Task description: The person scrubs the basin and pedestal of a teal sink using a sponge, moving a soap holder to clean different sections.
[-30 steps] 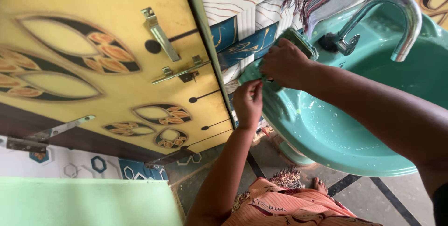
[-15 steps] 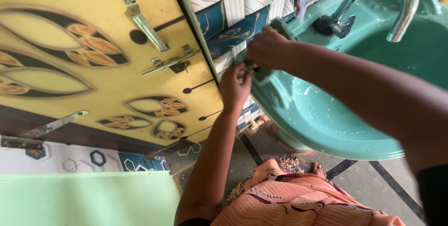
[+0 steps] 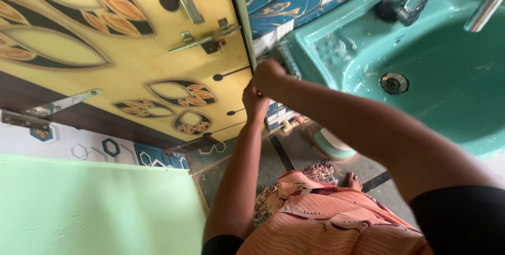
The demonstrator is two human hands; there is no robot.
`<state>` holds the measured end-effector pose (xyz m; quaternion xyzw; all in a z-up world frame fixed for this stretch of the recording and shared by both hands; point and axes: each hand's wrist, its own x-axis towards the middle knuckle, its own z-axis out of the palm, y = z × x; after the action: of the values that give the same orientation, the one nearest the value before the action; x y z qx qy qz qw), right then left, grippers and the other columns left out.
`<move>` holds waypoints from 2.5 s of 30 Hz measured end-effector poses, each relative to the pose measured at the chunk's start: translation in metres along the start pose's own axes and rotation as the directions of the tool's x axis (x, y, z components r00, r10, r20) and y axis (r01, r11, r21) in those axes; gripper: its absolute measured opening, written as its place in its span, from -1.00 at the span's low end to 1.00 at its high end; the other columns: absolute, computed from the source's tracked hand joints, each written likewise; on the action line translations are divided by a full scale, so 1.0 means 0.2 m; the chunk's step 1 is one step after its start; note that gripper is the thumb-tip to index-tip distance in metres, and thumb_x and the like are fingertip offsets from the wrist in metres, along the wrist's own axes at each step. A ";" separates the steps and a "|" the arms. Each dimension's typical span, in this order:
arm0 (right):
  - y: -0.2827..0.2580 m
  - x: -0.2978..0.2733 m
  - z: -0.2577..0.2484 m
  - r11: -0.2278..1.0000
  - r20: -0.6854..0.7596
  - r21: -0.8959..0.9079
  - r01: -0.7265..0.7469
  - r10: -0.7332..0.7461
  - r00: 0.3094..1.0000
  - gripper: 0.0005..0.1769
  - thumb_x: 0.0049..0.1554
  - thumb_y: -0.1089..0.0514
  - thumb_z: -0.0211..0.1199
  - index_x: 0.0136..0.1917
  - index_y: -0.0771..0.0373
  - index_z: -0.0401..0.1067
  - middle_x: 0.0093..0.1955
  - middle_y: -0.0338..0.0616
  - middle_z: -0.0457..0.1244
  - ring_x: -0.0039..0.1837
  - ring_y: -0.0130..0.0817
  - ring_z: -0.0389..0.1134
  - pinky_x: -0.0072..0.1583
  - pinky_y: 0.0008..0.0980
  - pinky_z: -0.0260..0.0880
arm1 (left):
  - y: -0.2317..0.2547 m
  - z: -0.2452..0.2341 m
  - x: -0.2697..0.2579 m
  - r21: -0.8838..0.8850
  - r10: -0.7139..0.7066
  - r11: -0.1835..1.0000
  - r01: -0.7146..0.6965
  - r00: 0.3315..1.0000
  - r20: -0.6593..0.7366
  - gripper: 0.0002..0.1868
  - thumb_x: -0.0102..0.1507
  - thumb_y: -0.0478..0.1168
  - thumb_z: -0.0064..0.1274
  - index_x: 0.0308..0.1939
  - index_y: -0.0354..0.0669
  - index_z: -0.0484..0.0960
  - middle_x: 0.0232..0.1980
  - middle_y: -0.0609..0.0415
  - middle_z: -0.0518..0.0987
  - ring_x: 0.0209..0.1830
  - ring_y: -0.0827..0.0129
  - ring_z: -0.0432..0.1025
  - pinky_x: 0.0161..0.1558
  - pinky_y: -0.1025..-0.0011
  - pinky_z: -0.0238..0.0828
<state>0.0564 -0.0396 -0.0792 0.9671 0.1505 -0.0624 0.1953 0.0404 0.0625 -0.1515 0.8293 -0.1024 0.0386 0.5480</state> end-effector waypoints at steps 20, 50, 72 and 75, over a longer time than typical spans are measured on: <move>0.34 -1.17 -0.44 0.938 -0.650 0.178 0.298 -0.116 0.751 -0.58 0.05 -0.10 0.34 0.16 0.00 0.53 0.00 -0.21 0.39 0.05 -0.15 0.46 0.07 -0.10 0.47 | 0.64 -0.09 -0.78 -0.072 0.485 0.873 -0.483 0.874 0.019 -0.67 0.28 -0.13 0.29 -0.02 -0.21 0.55 -0.10 -0.05 0.60 -0.14 0.15 0.53 -0.09 0.20 0.50; 1.07 -0.88 0.34 0.652 -0.174 0.562 -0.508 0.694 0.698 -0.15 0.12 0.18 0.18 0.58 0.41 -0.06 0.32 0.31 0.18 -0.01 0.12 0.47 -0.09 -0.14 0.53 | 1.27 0.43 -0.42 0.495 0.514 0.710 -0.500 0.849 0.121 -0.57 0.24 -0.16 0.14 0.19 -0.09 0.59 0.25 0.08 0.58 0.32 0.10 0.34 0.30 0.05 0.17; 1.19 -0.78 0.35 0.519 -0.113 0.751 -0.409 0.711 0.694 -0.21 0.10 0.25 0.19 0.56 0.33 0.04 0.23 0.31 0.23 0.01 0.23 0.43 -0.05 0.00 0.50 | 1.48 0.61 -0.57 0.227 0.578 0.751 -0.620 0.783 0.229 -0.35 0.37 -0.08 0.02 0.48 -0.34 0.30 0.41 -0.29 0.44 0.39 -0.13 0.34 0.30 0.02 0.22; 1.14 -0.90 0.36 0.525 -0.271 0.814 -0.248 0.721 0.637 -0.34 0.25 0.07 0.17 0.55 0.21 0.12 0.13 0.25 0.27 -0.01 0.21 0.44 0.02 0.03 0.49 | 1.48 0.57 -0.53 0.149 0.639 0.728 -0.669 0.742 0.205 -0.41 0.41 -0.11 0.01 0.45 -0.35 0.34 0.36 -0.30 0.47 0.38 -0.15 0.37 0.34 0.04 0.28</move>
<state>-0.0473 -0.3171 -0.0308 0.9302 -0.1279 0.2444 -0.2422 -0.1309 -0.1403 0.0515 0.7941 -0.4215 0.1820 0.3984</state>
